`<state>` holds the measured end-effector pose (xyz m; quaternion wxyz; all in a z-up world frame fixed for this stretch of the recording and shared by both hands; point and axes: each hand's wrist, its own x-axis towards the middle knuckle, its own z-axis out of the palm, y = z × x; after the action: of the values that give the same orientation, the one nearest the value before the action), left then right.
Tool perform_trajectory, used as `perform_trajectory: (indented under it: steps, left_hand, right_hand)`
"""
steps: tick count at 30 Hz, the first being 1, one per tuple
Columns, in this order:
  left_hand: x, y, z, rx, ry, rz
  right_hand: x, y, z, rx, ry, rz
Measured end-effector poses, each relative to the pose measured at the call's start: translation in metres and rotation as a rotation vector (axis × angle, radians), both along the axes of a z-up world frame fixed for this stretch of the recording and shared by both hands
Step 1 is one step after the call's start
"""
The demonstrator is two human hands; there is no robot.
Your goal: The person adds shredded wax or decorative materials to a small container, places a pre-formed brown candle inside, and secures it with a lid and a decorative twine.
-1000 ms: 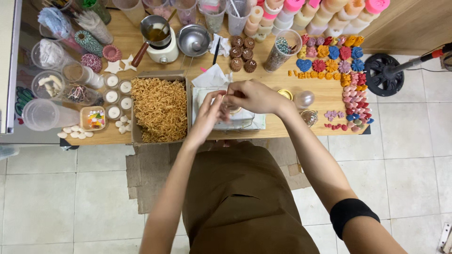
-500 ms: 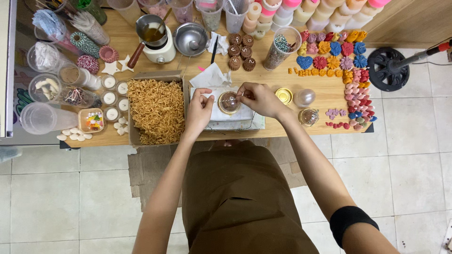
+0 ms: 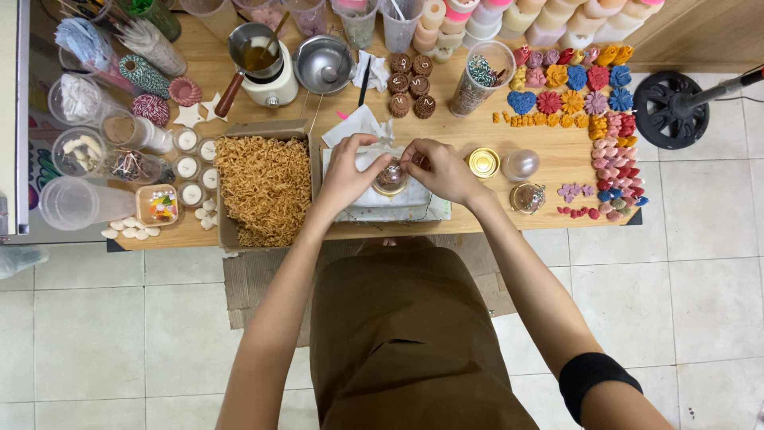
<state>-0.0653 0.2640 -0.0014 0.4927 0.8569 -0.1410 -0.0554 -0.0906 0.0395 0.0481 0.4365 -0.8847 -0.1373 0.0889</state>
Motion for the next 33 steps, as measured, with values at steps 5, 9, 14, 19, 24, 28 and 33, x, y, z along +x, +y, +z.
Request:
perform_trajectory:
  steps: [5,9,14,19,24,28,33]
  left_hand:
    - [0.021,-0.004,-0.027,-0.11,0.159,-0.145]
    - [0.023,-0.002,-0.035,-0.152,0.142,-0.164]
    - [0.023,-0.001,-0.044,-0.139,0.167,-0.149]
    - [0.025,0.0,-0.054,-0.118,0.183,-0.138]
    - [0.025,0.0,-0.054,-0.105,0.195,-0.133]
    - [0.024,-0.001,-0.049,-0.095,0.196,-0.134]
    - [0.025,-0.001,-0.047,-0.092,0.191,-0.132]
  right_hand:
    - [-0.001,-0.004,-0.001,-0.002,-0.009,0.035]
    - [-0.005,-0.005,0.004,-0.003,-0.01,0.079]
    - [-0.008,0.009,0.001,-0.139,-0.13,0.124]
    - [-0.017,0.027,-0.007,-0.243,-0.155,0.044]
    - [-0.015,0.027,-0.013,-0.248,-0.253,0.021]
    - [-0.011,0.027,-0.018,-0.243,-0.248,0.029]
    - [-0.005,0.028,-0.026,-0.187,-0.248,0.049]
